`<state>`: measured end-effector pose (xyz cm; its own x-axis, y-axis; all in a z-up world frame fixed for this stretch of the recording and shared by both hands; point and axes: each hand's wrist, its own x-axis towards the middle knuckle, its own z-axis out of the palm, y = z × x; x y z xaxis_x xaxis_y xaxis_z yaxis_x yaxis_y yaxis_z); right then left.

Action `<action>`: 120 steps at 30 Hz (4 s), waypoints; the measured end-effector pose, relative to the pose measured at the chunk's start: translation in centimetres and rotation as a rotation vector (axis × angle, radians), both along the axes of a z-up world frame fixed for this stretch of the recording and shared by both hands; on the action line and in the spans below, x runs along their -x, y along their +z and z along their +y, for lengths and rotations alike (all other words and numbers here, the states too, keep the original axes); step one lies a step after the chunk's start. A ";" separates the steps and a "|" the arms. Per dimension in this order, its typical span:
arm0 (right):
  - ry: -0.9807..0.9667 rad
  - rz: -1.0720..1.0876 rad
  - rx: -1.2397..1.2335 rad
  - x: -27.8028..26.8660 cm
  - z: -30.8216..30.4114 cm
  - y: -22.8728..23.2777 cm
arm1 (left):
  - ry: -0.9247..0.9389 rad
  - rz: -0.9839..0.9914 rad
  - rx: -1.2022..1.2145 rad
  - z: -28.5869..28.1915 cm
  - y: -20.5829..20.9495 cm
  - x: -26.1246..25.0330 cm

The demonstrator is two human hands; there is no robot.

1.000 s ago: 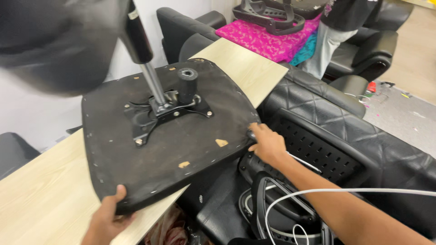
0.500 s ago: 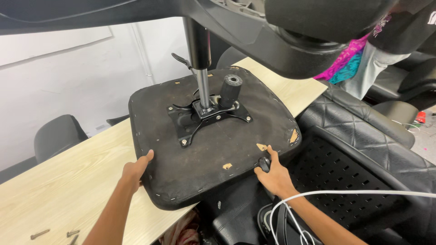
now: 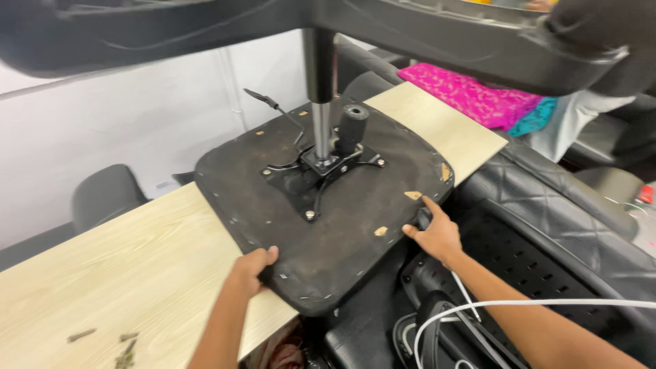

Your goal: The person uses a screwdriver to fasten screws into the base of an office chair, securing the seat to the central column. They repeatedly pick screws from a wooden board and tighten them into the chair base while the chair remains upside down.

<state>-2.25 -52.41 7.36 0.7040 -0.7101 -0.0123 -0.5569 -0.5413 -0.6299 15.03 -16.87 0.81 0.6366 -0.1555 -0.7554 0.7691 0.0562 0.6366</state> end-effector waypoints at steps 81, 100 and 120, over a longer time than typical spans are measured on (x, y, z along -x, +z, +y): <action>0.343 -0.900 -0.620 -6.8 20.5 13.2 | 0.031 -1.053 -0.795 7.6 7.1 8.2; 0.473 -0.869 -0.263 -10.8 24.0 10.3 | -0.348 -0.952 -0.809 0.6 8.3 3.8; 0.876 -0.347 -0.459 -13.0 22.6 15.3 | -0.336 -0.949 -0.752 0.8 8.2 3.7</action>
